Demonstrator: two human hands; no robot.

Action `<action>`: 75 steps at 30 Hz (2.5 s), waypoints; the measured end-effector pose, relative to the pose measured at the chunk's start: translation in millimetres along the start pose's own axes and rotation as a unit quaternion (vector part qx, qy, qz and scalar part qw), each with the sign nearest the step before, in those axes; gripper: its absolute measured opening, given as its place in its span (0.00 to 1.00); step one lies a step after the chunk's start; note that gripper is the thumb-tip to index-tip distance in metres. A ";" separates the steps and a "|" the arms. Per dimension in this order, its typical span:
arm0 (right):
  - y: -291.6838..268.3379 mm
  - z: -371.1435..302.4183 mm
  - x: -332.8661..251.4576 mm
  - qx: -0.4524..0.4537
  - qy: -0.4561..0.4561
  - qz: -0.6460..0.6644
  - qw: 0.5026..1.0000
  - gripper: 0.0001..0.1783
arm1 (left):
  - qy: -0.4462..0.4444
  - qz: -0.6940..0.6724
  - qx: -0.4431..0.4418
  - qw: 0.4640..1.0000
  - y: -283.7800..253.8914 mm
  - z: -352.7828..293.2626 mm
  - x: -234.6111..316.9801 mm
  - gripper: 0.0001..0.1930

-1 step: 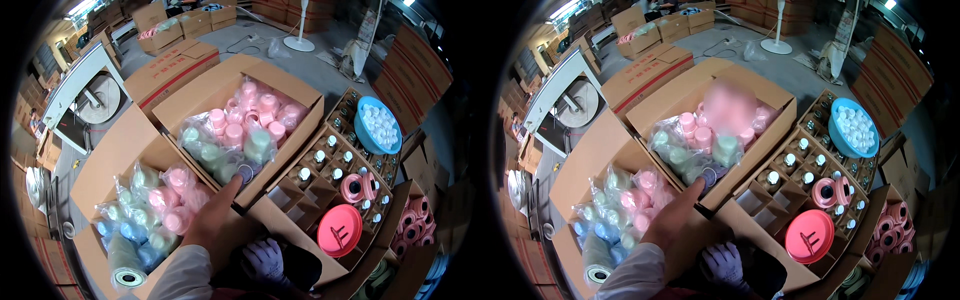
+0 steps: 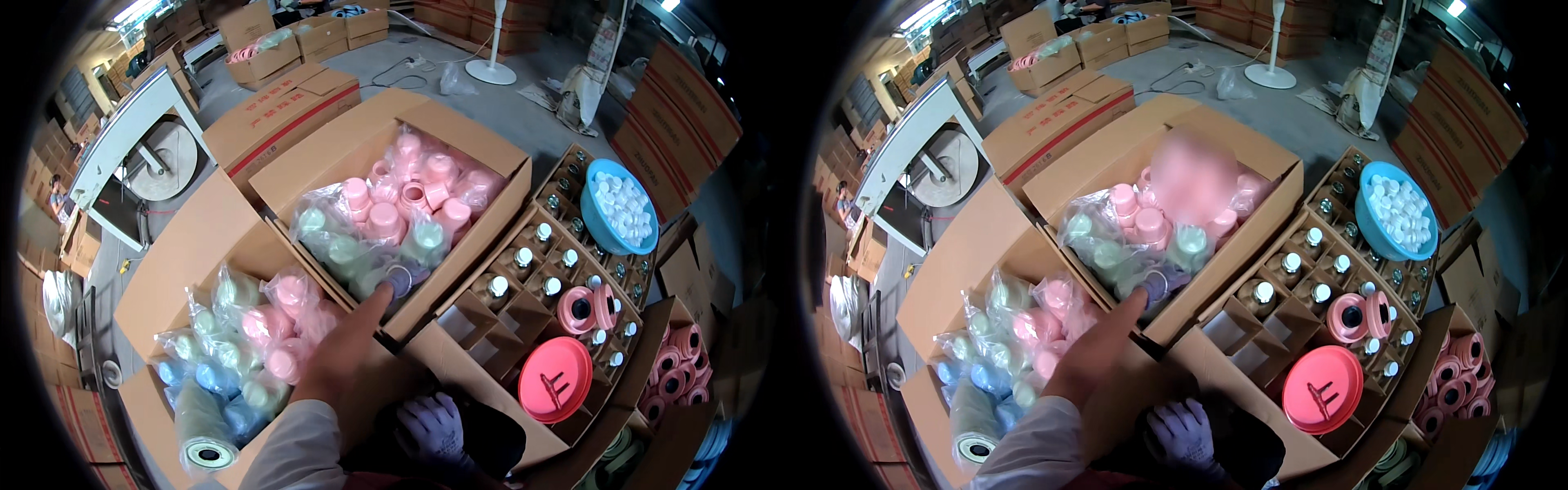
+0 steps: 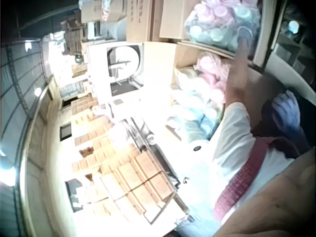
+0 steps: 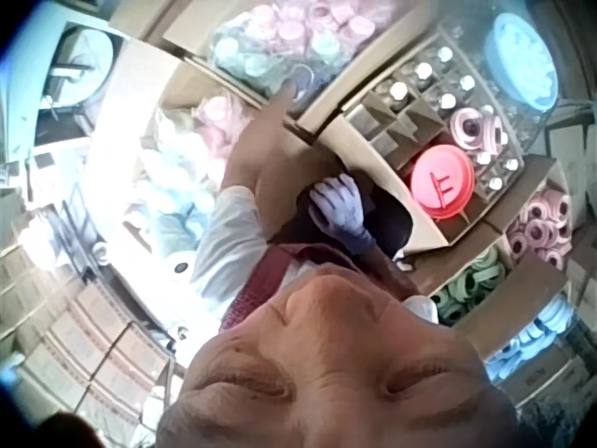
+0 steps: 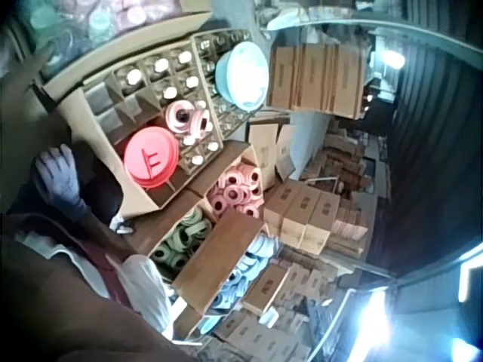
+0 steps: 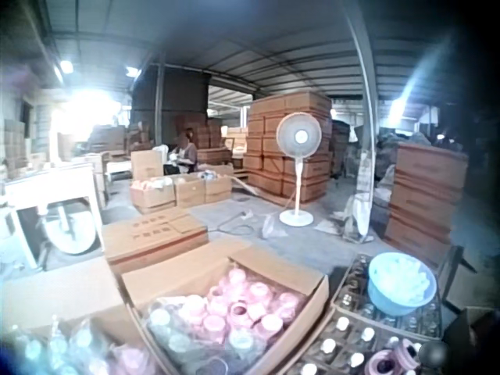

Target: The person assembles thermos flasks by inserting inner metal liners into plastic outer shells, screwing on lids, and placing the completed units into plastic bags. The person handles both green and pink thermos components, repeatedly picking up parts from surrounding cardboard boxes and packaging the finished items.

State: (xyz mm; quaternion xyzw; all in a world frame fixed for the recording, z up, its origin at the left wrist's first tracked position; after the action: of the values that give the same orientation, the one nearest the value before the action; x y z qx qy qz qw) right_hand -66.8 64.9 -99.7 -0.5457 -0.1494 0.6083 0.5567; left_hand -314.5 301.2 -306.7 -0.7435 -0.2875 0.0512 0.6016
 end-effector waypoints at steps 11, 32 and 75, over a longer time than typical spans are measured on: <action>-1.9 -4.8 4.3 0.086 -0.088 0.115 0.986 0.18 | -0.105 -0.044 0.124 0.986 -45.8 126.3 -117.0 0.45; -199.3 -73.6 128.7 0.516 0.240 0.292 0.769 0.33 | 0.194 -0.591 -0.061 0.781 -157.0 -360.2 86.7 0.28; -156.1 57.4 192.0 0.055 0.015 -0.182 0.982 0.26 | -0.163 -0.812 -0.121 0.547 32.5 -185.0 133.3 0.38</action>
State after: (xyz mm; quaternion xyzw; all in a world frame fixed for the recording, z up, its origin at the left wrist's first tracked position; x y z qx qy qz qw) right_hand 7.3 303.1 -51.4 -0.4870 -0.2041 0.4953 0.6898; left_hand -114.0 202.7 -250.6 -0.2376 -0.8655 -0.3743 0.2332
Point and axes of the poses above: each hand's wrist, its own z-axis towards the middle knuckle, its own y-axis out of the palm, x = y × z, the point moved 9 cm from there along z, towards the middle knuckle, and after that the axes turned 3 degrees about -y, right-handed, at the moved point
